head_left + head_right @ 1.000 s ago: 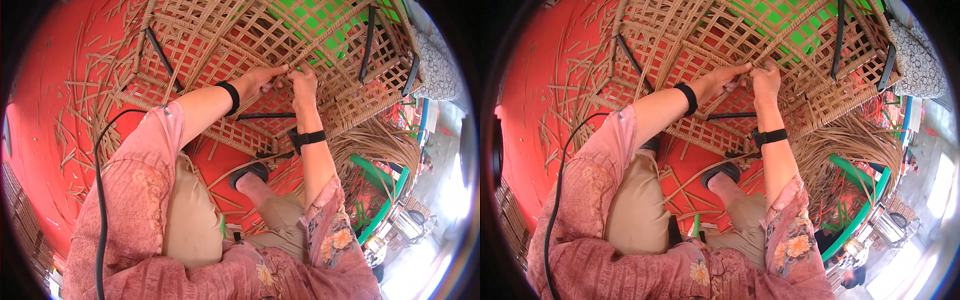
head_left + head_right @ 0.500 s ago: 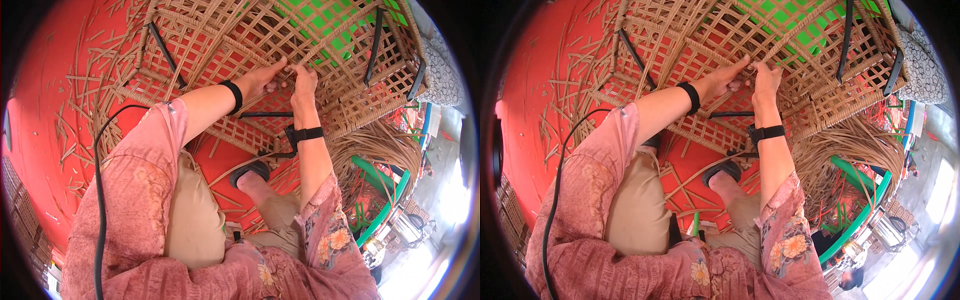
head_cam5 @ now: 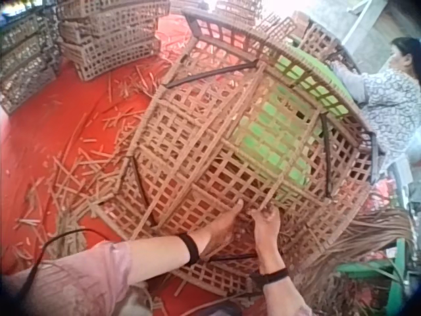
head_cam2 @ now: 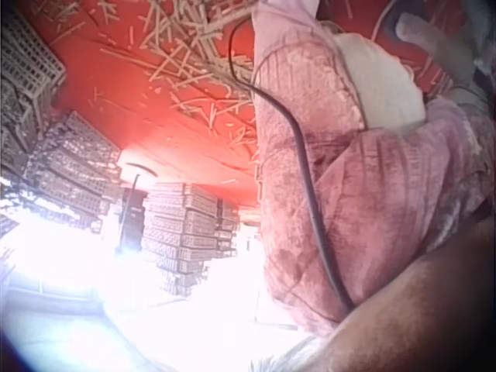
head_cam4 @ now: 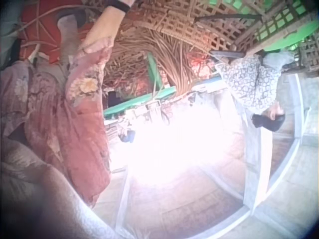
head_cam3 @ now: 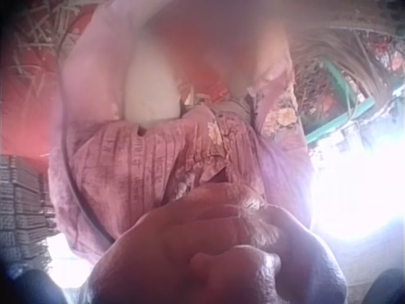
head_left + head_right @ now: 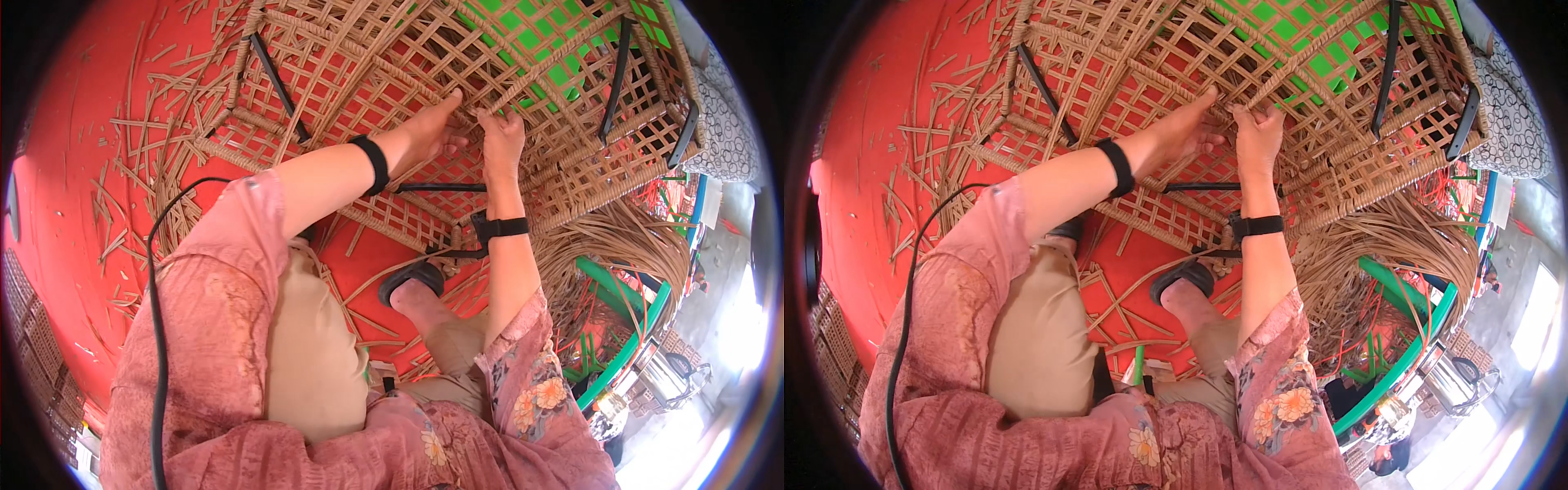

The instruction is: The person is weaving a piece of furniture, likely a chair, using long strips of bamboo or similar material.

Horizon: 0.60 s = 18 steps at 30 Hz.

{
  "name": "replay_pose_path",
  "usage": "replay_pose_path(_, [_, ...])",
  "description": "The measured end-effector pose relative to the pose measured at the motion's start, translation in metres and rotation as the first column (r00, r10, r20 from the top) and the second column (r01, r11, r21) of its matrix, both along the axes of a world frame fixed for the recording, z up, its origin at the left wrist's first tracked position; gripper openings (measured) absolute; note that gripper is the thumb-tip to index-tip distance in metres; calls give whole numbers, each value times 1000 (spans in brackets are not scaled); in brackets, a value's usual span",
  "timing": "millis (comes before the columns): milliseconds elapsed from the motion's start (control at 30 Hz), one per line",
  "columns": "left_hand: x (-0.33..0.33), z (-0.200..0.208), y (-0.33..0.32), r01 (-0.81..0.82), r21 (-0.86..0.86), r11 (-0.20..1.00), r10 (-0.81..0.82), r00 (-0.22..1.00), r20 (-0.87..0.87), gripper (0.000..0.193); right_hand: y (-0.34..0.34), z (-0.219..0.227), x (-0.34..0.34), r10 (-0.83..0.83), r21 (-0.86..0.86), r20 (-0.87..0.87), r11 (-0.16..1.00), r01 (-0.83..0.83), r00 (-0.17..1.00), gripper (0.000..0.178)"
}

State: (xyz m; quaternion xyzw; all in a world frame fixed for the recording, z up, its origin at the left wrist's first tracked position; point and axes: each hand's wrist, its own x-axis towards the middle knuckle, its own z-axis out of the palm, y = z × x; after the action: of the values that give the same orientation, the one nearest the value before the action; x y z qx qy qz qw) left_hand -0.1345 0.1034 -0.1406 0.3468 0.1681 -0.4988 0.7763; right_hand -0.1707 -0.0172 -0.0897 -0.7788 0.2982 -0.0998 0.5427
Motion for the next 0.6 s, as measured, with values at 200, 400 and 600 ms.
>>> replay_pose_path(200, [11, 26, 15, 23, 654, 756, -502, 662, 557, 33, -8, -1, -4, 31, -86, 6, 996, -30, 1000, 55])
replay_pose_path(400, [43, 28, 2, -314, 692, 650, -749, -114, 652, 25, -4, -4, -1, 24, -165, -24, 986, -28, 999, 58])
replay_pose_path(600, [72, 50, -5, -34, 859, 512, -839, -238, 490, 29, -6, 7, 0, 28, -144, -75, 989, -39, 997, 60])
